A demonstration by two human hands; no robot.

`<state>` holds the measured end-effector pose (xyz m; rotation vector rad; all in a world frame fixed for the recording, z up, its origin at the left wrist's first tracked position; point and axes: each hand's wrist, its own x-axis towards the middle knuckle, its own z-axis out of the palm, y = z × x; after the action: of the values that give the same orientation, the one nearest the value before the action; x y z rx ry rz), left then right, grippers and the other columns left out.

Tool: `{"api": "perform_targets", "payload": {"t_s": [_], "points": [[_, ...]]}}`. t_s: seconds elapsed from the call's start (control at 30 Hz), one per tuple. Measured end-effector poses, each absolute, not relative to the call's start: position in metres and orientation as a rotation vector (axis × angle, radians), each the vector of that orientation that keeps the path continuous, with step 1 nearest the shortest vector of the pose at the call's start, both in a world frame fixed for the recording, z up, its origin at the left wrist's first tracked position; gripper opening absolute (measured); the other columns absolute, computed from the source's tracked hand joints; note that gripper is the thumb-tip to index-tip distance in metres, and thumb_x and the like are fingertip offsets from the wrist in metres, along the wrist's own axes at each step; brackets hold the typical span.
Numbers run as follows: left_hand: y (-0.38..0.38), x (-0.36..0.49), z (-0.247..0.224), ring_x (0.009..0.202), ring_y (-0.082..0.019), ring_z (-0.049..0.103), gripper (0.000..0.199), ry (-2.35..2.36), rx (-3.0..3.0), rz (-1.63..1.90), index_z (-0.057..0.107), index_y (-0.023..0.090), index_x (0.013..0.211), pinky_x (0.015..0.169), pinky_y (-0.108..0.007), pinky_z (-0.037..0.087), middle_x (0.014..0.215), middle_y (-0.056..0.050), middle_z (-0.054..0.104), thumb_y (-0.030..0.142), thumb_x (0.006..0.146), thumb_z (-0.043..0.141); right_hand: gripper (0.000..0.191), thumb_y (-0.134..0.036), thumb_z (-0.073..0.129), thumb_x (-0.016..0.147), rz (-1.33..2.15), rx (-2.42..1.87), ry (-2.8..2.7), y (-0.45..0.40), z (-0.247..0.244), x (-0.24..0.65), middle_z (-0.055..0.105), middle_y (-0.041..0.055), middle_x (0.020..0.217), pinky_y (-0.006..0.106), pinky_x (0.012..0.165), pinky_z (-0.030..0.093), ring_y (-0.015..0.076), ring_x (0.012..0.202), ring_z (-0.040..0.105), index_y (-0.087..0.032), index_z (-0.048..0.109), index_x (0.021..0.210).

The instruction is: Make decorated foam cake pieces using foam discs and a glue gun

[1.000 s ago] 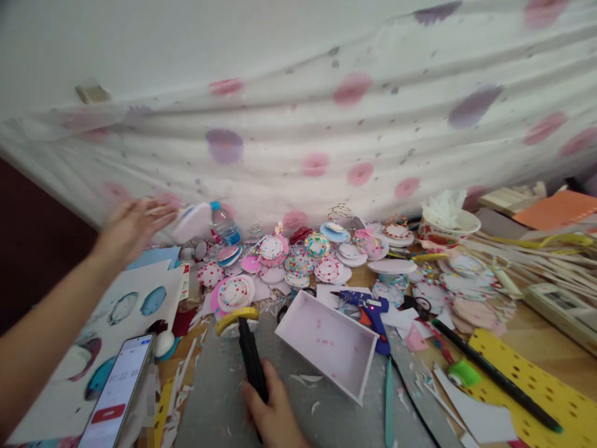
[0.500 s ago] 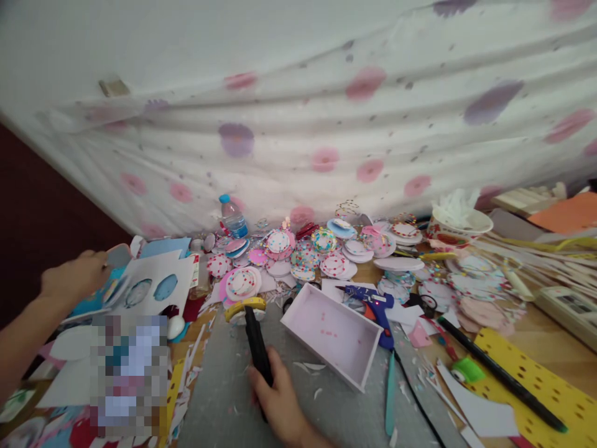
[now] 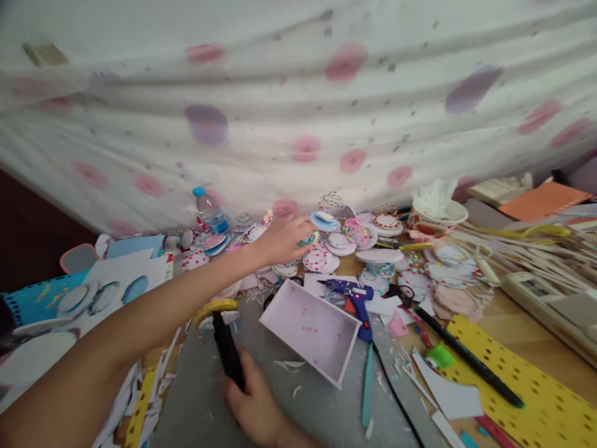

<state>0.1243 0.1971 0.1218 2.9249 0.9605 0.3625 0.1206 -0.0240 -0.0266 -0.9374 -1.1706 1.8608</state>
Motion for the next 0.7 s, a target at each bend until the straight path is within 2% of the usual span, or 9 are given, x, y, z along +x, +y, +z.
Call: {"api": "perform_targets", "payload": {"t_s": [0.1,0.23,0.33,0.5,0.7], "points": [[0.226,0.149,0.097,0.116,-0.032,0.05,0.036,1.087,2.594,0.522,0.064,0.017,0.105,0.098,-0.043,0.037,0.122,-0.014,0.058,0.016,0.069,0.065,0.021,-0.032,0.054,0.083,1.806,-0.942,-1.187,-0.023,-0.031,0.119,0.041,-0.0042,0.072,0.02,0.053,0.031,0.0097,0.062,0.038,-0.018,0.053,0.099],[0.26,0.141,0.082,0.09,-0.026,0.06,0.023,1.157,2.386,0.596,0.068,0.014,0.087,0.084,-0.038,0.045,0.09,-0.009,0.067,0.014,0.064,0.065,0.024,-0.033,0.055,0.081,1.776,-0.98,-1.164,-0.024,-0.042,0.113,0.042,-0.0035,0.074,0.02,0.052,0.031,0.01,0.061,0.038,-0.018,0.054,0.1],[0.274,0.118,0.087,0.078,-0.021,0.06,0.013,1.185,2.184,0.729,0.067,0.015,0.077,0.076,-0.033,0.047,0.077,-0.004,0.066,0.021,0.065,0.067,0.029,-0.036,0.055,0.081,1.797,-1.01,-1.127,-0.026,-0.049,0.108,0.043,-0.0033,0.073,0.02,0.048,0.03,0.0095,0.057,0.036,-0.018,0.055,0.103],[0.27,0.079,0.117,0.068,-0.015,0.06,0.02,1.156,1.756,1.022,0.059,0.015,0.072,0.071,-0.031,0.051,0.072,-0.002,0.063,0.031,0.068,0.07,0.038,-0.043,0.061,0.077,1.735,-1.038,-1.106,-0.027,-0.046,0.11,0.05,-0.0009,0.077,0.02,0.051,0.035,0.0116,0.062,0.043,-0.02,0.058,0.107],[0.217,0.034,0.162,0.077,-0.014,0.066,0.017,1.019,1.351,1.261,0.053,0.017,0.074,0.081,-0.036,0.054,0.083,-0.001,0.066,0.027,0.074,0.067,0.033,-0.044,0.059,0.079,1.804,-1.02,-1.132,-0.024,-0.029,0.118,0.046,-0.0044,0.063,0.02,0.046,0.031,0.0105,0.053,0.04,-0.02,0.058,0.101]]}}
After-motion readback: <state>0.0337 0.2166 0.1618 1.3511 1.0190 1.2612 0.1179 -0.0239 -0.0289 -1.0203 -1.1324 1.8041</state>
